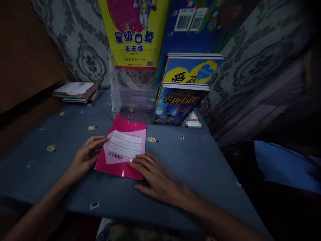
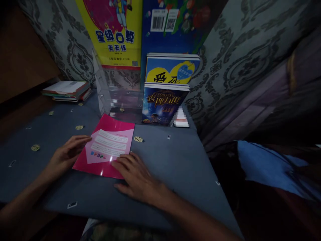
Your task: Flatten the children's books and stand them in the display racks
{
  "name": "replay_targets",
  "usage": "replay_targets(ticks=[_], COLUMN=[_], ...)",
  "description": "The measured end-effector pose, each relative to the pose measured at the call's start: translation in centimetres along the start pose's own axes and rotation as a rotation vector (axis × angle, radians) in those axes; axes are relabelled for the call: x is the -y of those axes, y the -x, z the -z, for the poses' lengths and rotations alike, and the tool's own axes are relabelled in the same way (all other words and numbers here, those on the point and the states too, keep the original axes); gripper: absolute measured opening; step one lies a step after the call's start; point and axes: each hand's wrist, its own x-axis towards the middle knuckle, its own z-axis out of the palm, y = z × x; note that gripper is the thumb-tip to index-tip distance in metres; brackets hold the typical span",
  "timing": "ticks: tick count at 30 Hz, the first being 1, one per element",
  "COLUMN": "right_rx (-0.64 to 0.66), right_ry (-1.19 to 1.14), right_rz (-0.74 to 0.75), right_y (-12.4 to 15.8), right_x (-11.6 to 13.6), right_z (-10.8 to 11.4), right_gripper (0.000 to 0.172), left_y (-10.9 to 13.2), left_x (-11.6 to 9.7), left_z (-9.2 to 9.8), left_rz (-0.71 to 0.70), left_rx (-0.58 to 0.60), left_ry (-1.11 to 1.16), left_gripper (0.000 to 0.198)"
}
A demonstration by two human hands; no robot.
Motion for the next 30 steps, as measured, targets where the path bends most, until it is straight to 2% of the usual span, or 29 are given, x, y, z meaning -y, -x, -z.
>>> replay_targets(ticks=[4, 7, 12, 14, 17, 19, 21, 23, 25, 27, 30], right_rx=[-0.031, -0.079, -0.347, -0.464, -0.577, -0.577, -0.516, -0.404, -0.283, -0.212, -0.309], right_ry=[-0.001, -0.029, -0.210, -0.315, -0.508, -0.686, -0.884, -1.061, -1.195, -1.273, -1.305], right_rz=[0.014, 0.041, 0.102, 0.029, -0.180, -0.293, -0.350, -0.361, -0.341, -0.358, -0.509], right_y=[0.1, 0.2, 0.1, -0.1, -0.4, -0.5, -0.4, -0.4, -0.4, -0.5, -0.7], right_x=[0.0, -0.2, -1.3, -1.8, -2.2, -2.0, -1.5, -0.8, -0.3, -0.3, -1.3], right_z=[0.1, 0.6, 2.2, 2.8, 3.2, 3.4, 3.7, 3.9, 4.1, 4.1, 4.0], right_gripper=[0.059, 0.056, 0.043, 0.038, 0.024, 0.026, 0.033, 0.035, 0.033, 0.035, 0.039], left_y=[-1.0, -1.9, -3.3, -3.7, -4.4, -5.2, -6.3, -8.1, -10.2, -12.2, -14.1], left_x=[-0.5, -1.1, -3.0, -4.2, -6.9, -9.3, -11.9, -13.9, -14.5, -13.3, -9.2], left_z=[-0.1, 0.3, 0.2, -0.4, -1.6, -2.1, -2.4, -2.3, -2.2, -2.2, -3.0], left_rz=[-0.255, -0.355, -0.418, -0.397, -0.379, -0.397, -0.404, -0.404, -0.358, -0.237, -0.061], left_rx=[-0.022, -0.049, 0.030, -0.031, -0.178, -0.269, -0.302, -0.225, -0.107, 0.076, 0.328], left_ry=[-0.332, -0.454, -0.296, -0.196, -0.123, -0.127, -0.152, -0.196, -0.258, -0.320, -0.324], left_gripper=[0.030, 0.025, 0.025, 0.025, 0.022, 0.021, 0.023, 0.027, 0.033, 0.037, 0.038])
